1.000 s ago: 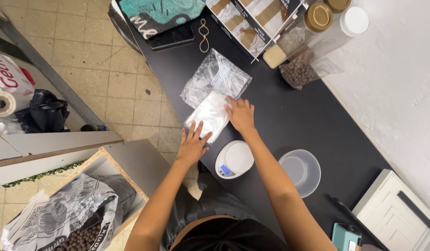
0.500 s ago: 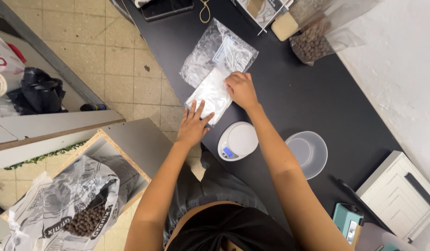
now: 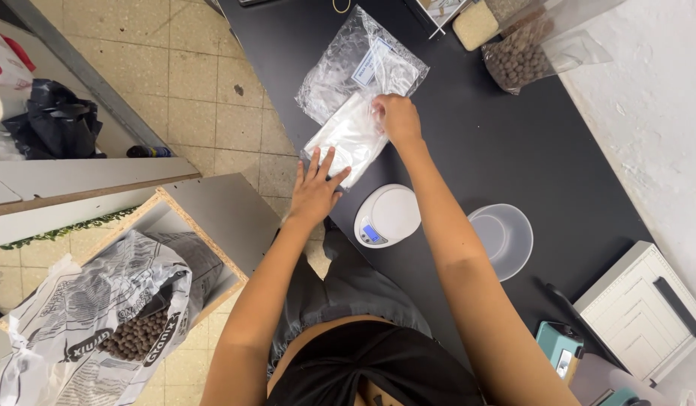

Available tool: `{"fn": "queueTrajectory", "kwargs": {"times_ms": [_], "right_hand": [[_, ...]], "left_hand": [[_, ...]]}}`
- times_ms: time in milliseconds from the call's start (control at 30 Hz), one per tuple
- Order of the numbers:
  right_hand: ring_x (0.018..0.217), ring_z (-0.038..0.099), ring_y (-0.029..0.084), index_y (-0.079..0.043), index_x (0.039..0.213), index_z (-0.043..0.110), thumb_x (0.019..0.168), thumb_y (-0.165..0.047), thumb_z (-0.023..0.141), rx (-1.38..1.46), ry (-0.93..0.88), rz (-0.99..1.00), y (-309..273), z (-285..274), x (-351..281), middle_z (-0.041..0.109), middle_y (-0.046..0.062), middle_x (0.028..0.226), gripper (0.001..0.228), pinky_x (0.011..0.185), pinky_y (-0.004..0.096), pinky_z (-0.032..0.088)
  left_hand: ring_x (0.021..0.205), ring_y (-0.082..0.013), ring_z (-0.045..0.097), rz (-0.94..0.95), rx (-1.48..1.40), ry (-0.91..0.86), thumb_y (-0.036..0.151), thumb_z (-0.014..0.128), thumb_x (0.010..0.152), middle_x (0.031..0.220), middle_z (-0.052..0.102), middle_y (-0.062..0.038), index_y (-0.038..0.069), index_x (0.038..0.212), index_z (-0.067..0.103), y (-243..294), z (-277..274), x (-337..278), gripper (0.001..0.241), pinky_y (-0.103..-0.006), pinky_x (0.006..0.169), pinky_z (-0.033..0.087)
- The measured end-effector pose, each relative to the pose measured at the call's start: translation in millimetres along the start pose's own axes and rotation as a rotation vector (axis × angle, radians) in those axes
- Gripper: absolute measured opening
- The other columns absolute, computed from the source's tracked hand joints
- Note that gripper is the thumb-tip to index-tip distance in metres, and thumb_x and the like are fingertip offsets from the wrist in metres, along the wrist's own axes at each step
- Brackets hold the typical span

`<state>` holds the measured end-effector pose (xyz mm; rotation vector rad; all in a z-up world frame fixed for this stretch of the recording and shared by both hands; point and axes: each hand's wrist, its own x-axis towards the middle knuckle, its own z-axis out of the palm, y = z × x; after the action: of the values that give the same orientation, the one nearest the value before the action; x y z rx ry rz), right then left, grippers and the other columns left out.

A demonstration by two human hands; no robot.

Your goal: Bagging and weighing bulk items from a crate using a scoop and a digital scale

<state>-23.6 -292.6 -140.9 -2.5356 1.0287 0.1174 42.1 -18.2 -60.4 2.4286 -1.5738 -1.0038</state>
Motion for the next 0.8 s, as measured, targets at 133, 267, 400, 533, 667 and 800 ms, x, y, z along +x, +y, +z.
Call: {"fn": "queueTrajectory", "kwargs": {"times_ms": [133, 267, 400, 533, 667, 800], "right_hand": [[0.088, 0.075, 0.028, -0.029, 0.103, 0.074, 0.077, -0.017, 0.075, 0.018, -0.063, 0.079, -33.4, -32.2, -16.8, 0.073, -0.006, 0.091, 0.029, 0.079, 0.046, 0.061], [0.084, 0.075, 0.025, -0.030, 0.096, 0.073, 0.074, -0.019, 0.074, -0.014, -0.048, 0.113, -17.4, -10.1, -6.2, 0.074, -0.011, 0.084, 0.025, 0.078, 0.044, 0.060], [0.088, 0.074, 0.031, -0.023, 0.098, 0.073, 0.082, -0.012, 0.070, 0.015, -0.022, 0.078, -20.5, -15.3, -12.0, 0.077, -0.005, 0.089, 0.019, 0.082, 0.048, 0.061], [0.085, 0.075, 0.029, -0.027, 0.092, 0.073, 0.086, -0.016, 0.071, -0.059, 0.036, 0.051, -19.7, -20.5, -14.6, 0.077, -0.005, 0.088, 0.013, 0.078, 0.046, 0.062], [0.086, 0.074, 0.033, -0.026, 0.094, 0.074, 0.089, -0.020, 0.072, 0.009, 0.084, 0.041, -20.2, -40.2, -20.7, 0.077, -0.001, 0.090, 0.008, 0.078, 0.048, 0.061], [0.081, 0.074, 0.031, -0.025, 0.092, 0.076, 0.092, -0.020, 0.073, 0.272, 0.320, 0.047, -9.5, -45.5, -19.1, 0.075, 0.003, 0.082, 0.006, 0.076, 0.043, 0.060]], "left_hand": [[0.157, -0.0337, -0.006, -0.039, 0.019, 0.004, 0.033, 0.059, 0.101, 0.173, 0.005, -0.003, 0.039, 0.155, 0.043, 6.9, -3.9, -7.9, 0.056, -0.0618, 0.122, -0.007], [0.156, -0.0367, -0.010, -0.050, 0.047, 0.048, 0.034, 0.060, 0.100, 0.173, 0.005, -0.003, 0.040, 0.155, 0.042, 7.8, 1.8, -6.2, 0.058, -0.0698, 0.117, -0.011], [0.156, -0.0378, -0.008, -0.067, 0.153, 0.116, 0.035, 0.063, 0.098, 0.173, 0.004, -0.005, 0.037, 0.154, 0.045, 12.9, 11.4, -6.5, 0.058, -0.0723, 0.117, -0.007], [0.156, -0.0397, -0.005, -0.076, 0.204, 0.168, 0.037, 0.064, 0.097, 0.173, 0.006, -0.009, 0.036, 0.157, 0.040, 10.7, 23.1, -6.1, 0.064, -0.0737, 0.116, -0.005], [0.157, -0.0373, 0.000, -0.046, 0.139, 0.170, 0.034, 0.062, 0.098, 0.172, 0.008, -0.010, 0.033, 0.157, 0.039, 5.4, 33.0, -3.9, 0.064, -0.0714, 0.117, 0.002], [0.157, -0.0356, 0.006, -0.031, 0.099, 0.140, 0.035, 0.061, 0.099, 0.171, 0.010, -0.011, 0.032, 0.158, 0.038, -2.4, 43.3, 1.1, 0.063, -0.0639, 0.121, 0.014]]}}
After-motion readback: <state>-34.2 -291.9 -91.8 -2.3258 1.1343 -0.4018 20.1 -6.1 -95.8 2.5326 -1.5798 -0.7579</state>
